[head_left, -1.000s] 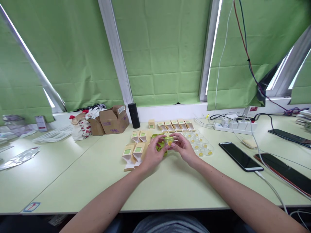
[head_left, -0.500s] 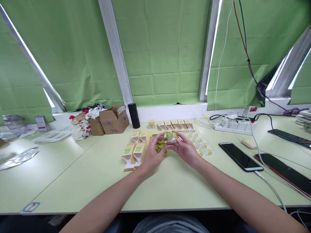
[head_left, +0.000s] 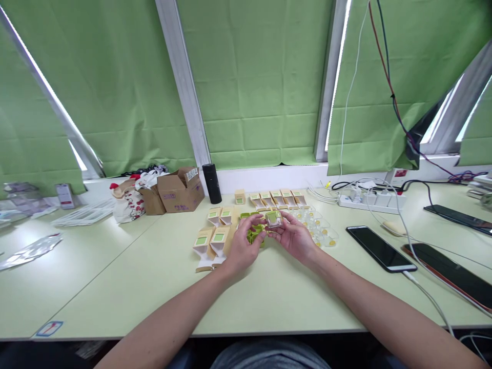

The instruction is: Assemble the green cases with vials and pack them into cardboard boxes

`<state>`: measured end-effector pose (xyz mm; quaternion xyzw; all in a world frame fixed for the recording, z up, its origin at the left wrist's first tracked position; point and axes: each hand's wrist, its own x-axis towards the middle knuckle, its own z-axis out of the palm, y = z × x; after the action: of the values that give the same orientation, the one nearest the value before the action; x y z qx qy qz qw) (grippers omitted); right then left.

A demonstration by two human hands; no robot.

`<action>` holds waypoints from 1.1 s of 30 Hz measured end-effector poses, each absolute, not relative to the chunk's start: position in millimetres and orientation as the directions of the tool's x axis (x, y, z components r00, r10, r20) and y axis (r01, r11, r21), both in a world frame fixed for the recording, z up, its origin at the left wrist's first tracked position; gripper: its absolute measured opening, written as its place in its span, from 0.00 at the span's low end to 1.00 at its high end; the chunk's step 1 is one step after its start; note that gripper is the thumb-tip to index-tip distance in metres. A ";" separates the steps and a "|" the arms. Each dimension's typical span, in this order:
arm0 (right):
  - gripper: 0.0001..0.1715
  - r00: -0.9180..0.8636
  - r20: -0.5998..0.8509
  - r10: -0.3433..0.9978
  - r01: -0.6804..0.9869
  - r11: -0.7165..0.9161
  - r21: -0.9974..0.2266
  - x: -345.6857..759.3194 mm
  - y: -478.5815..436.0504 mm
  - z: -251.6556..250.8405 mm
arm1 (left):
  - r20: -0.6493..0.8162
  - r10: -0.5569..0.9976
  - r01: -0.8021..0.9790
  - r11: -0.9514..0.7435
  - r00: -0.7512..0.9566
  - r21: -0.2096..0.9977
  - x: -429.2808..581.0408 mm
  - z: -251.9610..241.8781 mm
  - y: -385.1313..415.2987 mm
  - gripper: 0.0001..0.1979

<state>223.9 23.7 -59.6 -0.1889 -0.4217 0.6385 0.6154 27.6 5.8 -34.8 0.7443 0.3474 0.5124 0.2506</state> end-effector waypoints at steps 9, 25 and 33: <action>0.32 -0.052 0.311 0.949 -0.551 0.232 -0.802 221.2 20.2 -57.9 | 0.521 0.823 0.197 -0.563 0.228 0.803 28.6 -40.9 11.8 0.24; 0.44 -0.007 0.499 0.867 -0.330 0.469 -0.819 213.3 12.8 -53.2 | 0.386 0.885 0.053 -0.412 0.261 0.910 30.0 -36.8 15.9 0.29; 0.25 0.063 0.586 0.808 -0.222 0.584 -0.781 221.6 4.2 -41.7 | 0.404 0.893 0.178 -0.438 0.199 0.881 30.5 -35.3 11.0 0.24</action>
<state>221.6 4.2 -41.7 -0.2562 -0.5712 0.3772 0.6825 30.5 11.0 -35.3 0.6861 0.3902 0.4983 0.3587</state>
